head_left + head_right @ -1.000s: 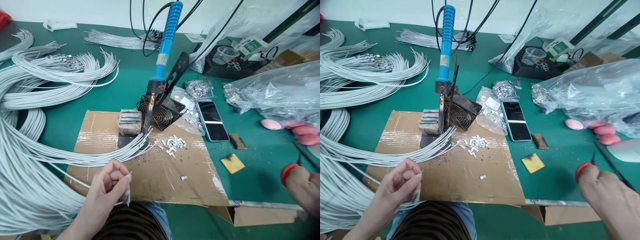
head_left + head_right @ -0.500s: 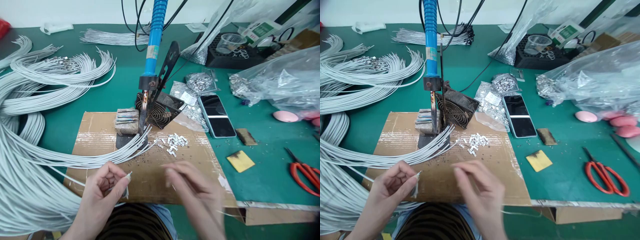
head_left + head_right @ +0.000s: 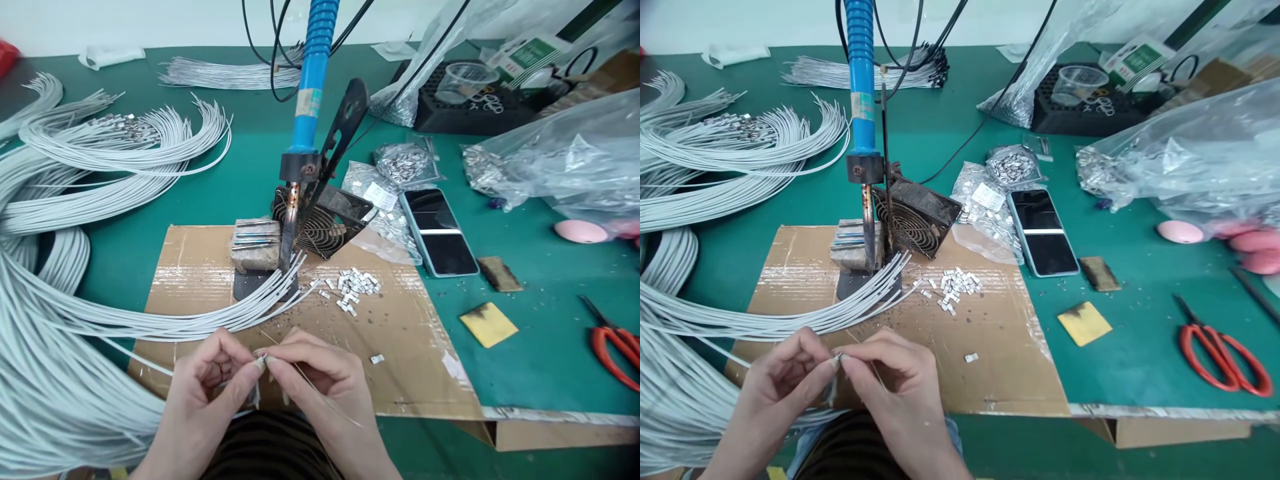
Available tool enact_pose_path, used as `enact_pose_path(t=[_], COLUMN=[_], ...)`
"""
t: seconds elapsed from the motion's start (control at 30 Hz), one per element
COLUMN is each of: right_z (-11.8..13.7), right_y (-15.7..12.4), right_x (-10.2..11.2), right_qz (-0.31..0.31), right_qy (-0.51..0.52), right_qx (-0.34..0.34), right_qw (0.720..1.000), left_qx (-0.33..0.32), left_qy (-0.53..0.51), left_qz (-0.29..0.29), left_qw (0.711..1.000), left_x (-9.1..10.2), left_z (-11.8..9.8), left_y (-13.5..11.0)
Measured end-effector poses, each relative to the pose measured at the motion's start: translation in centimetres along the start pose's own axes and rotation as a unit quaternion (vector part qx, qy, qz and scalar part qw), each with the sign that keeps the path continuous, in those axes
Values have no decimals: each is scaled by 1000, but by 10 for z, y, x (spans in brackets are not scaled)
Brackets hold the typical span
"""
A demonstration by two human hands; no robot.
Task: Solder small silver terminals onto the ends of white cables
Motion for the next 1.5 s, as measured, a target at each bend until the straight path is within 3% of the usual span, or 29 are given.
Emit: enact_pose_path(t=[0.23,0.4,0.53,0.73,1.0,1.2,1.3,1.37,1.5], right_z=[-16,-18,-15,-23,5,21,21,17,8], right_y=[-3,-6,-9,-14,-1,5,3,-1,-16], right_x=[5,0,1,2,4,5,7,8,3], right_qz=[-6,55,5,-18,53,88,58,6,-111], right_qy=[63,53,50,58,-122,-142,-140,-114,-77], right_qx=[-60,-133,-102,-93,-68,-35,-19,3,91], right_qw=[996,988,994,994,989,985,988,993,987], left_qx=[10,9,1,1,7,-36,-97,-114,-73], left_qy=[20,31,14,31,77,129,175,170,95], left_qz=[14,26,23,35,39,6,-33,-48,-36], left_qw=[1000,999,1000,999,996,991,979,978,992], left_x=[1,1,2,0,2,1,-2,-4,-8], left_z=[0,1,2,3,1,-2,-7,-7,4], left_y=[0,-1,1,0,-1,-2,-8,-11,-12])
Point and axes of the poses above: each hand's wrist, its own y-axis towards the middle knuckle, its own x-axis out of the back of the hand, z = x × y, the point moved 7 cm from there along y, towards the middle knuckle, and after that the axes turned 6 degrees about x, right-handed, at the moved point
